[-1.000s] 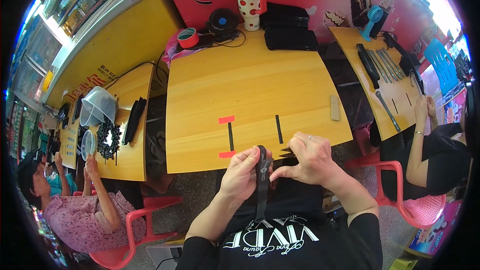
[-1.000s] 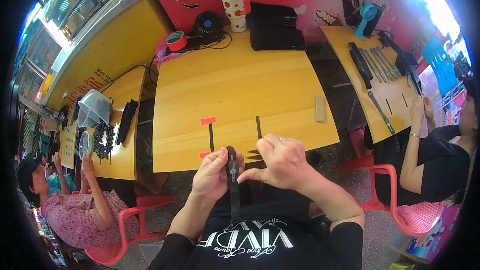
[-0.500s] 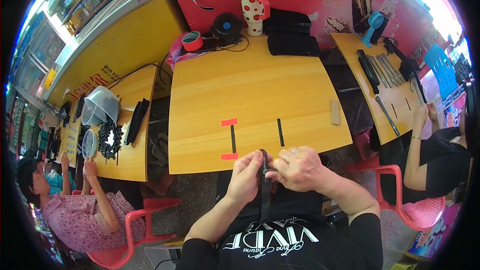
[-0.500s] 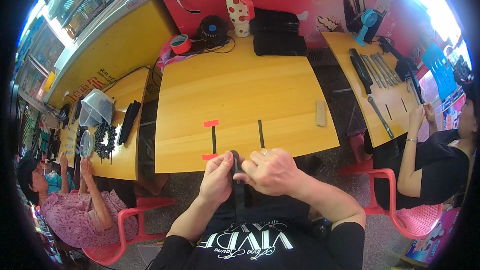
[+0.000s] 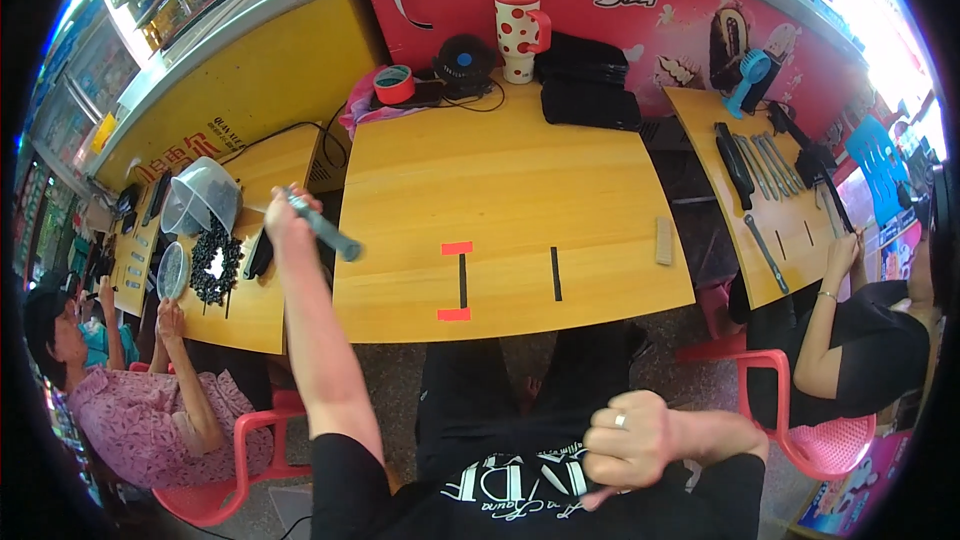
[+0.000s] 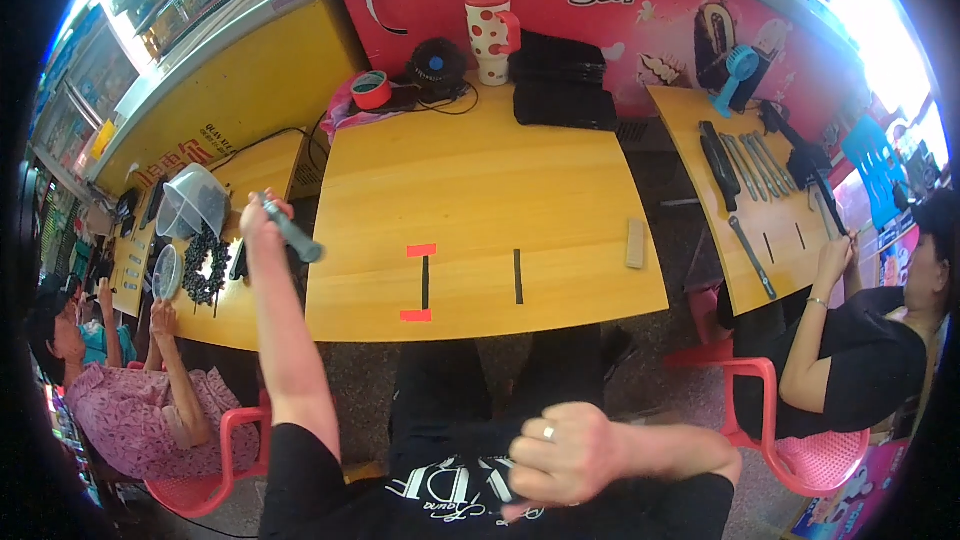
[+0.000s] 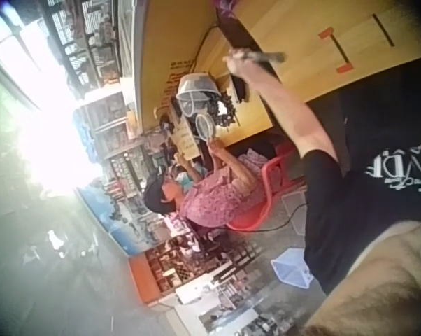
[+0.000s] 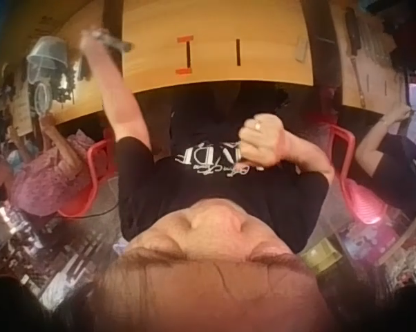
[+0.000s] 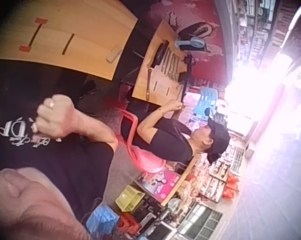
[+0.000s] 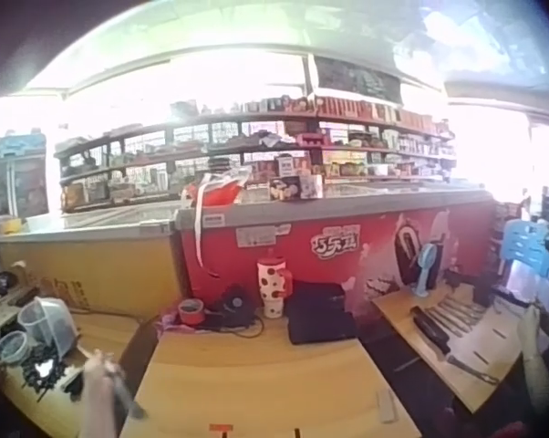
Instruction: The person is assembling black nylon webbing straps by manually threading and attaching plastic buckles.
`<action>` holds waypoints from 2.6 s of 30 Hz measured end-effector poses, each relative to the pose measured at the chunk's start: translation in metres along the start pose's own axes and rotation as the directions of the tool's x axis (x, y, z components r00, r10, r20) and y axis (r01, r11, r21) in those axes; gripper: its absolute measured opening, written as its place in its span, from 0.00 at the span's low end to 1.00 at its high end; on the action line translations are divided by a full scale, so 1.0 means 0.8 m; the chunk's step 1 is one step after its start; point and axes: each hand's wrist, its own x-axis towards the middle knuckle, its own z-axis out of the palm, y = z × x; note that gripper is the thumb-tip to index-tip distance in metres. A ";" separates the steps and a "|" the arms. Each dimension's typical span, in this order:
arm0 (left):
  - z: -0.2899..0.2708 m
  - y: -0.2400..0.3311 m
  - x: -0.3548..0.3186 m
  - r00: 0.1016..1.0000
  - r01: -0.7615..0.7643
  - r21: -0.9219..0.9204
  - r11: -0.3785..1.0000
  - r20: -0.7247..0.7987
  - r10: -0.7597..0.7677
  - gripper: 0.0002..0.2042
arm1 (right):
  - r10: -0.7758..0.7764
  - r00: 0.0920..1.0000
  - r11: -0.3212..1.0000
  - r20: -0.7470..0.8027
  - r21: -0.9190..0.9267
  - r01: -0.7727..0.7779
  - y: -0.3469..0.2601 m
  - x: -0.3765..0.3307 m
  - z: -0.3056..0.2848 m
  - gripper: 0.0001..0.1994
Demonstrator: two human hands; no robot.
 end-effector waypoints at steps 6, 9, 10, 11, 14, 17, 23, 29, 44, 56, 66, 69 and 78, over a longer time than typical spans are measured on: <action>0.051 -0.057 -0.194 0.695 0.013 0.265 0.964 0.691 -0.200 0.17 | 0.355 0.931 0.844 -0.084 -0.399 -0.358 0.077 0.016 -0.035 0.17; 0.062 -0.100 -0.282 0.329 0.112 0.576 0.810 0.748 -0.577 0.16 | 0.392 0.903 0.828 -0.178 -0.359 -0.430 0.139 0.045 -0.033 0.14; 0.061 -0.113 -0.293 0.275 0.127 0.606 0.786 0.740 -0.615 0.13 | 0.452 0.875 0.814 -0.175 -0.320 -0.485 0.158 0.055 -0.034 0.14; 0.057 -0.124 -0.295 0.218 0.141 0.637 0.758 0.726 -0.652 0.10 | 0.513 0.842 0.794 -0.168 -0.279 -0.540 0.177 0.067 -0.031 0.15; 0.057 -0.146 -0.288 0.366 0.178 0.645 0.743 0.658 -0.659 0.07 | 0.543 0.832 0.777 -0.116 -0.306 -0.550 0.225 0.092 -0.030 0.18; 0.065 -0.152 -0.266 0.441 0.157 0.668 0.728 0.612 -0.657 0.08 | 0.631 0.776 0.733 -0.021 -0.312 -0.604 0.270 0.111 -0.023 0.21; 0.079 -0.151 -0.222 0.480 0.090 0.721 0.687 0.573 -0.665 0.11 | 0.690 0.687 0.521 -0.230 -0.502 -0.691 0.378 0.113 -0.032 0.30; 0.093 -0.123 -0.049 0.751 0.085 0.764 0.640 0.373 -0.545 0.08 | 0.713 0.666 0.569 -0.222 -0.373 -0.733 0.389 0.097 0.025 0.24; 0.076 -0.113 0.064 0.955 -0.123 0.937 0.326 0.201 -0.217 0.11 | 0.782 0.623 0.583 -0.031 -0.318 -0.747 0.252 -0.015 0.055 0.21; 0.066 -0.059 -0.163 0.551 0.213 0.431 0.877 0.688 -0.472 0.40 | 0.861 0.504 0.503 -0.068 -0.037 -0.864 0.173 -0.023 0.053 0.12; 0.007 -0.145 -0.349 0.488 0.516 0.273 0.812 0.686 -0.540 0.20 | 0.667 0.742 0.745 -0.075 0.069 -0.663 0.089 0.011 0.081 0.13; -0.003 -0.148 -0.353 0.468 0.520 0.257 0.815 0.713 -0.523 0.15 | 0.682 0.727 0.730 -0.081 0.020 -0.683 0.075 0.006 0.074 0.13; 0.010 -0.156 -0.353 0.472 0.453 0.321 0.832 0.705 -0.529 0.13 | 0.638 0.748 0.729 -0.186 -0.166 -0.664 0.064 0.006 0.061 0.17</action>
